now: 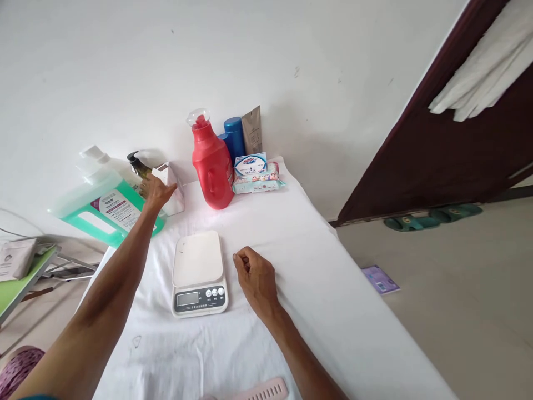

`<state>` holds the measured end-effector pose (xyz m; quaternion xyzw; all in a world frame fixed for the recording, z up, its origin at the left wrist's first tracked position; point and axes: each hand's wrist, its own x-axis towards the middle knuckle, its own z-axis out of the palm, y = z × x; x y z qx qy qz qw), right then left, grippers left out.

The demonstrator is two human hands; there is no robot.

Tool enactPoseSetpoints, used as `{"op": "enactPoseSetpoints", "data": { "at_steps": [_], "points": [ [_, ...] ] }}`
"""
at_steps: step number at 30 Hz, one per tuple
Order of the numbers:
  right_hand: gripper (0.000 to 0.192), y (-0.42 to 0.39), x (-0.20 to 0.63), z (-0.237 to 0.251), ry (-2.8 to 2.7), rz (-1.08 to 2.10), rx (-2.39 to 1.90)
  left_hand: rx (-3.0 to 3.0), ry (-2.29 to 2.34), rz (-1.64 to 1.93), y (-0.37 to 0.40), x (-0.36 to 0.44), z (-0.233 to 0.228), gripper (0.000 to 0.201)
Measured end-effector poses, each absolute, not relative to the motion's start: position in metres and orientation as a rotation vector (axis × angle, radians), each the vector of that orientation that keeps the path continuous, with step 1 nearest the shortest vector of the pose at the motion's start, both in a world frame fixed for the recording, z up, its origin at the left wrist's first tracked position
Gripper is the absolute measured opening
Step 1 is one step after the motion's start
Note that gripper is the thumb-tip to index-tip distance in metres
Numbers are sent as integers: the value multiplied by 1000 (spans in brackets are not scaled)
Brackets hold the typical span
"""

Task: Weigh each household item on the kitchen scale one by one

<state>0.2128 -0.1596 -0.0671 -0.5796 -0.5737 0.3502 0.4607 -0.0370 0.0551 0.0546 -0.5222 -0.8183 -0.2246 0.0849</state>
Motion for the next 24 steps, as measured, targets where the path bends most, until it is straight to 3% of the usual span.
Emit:
{"op": "enactPoseSetpoints", "data": {
  "at_steps": [11,18,24],
  "points": [
    [33,-160,213,-63,-1432,843,-1385,-1717,-2187,-979,2,-29,85,56],
    [32,-161,212,-62,-1437,822,-1363,-1977,-1990,-1304,-96,-47,116,64],
    [31,-161,212,-62,-1449,806,-1364,-2339,-1923,-1377,-162,-57,101,63]
  ]
}}
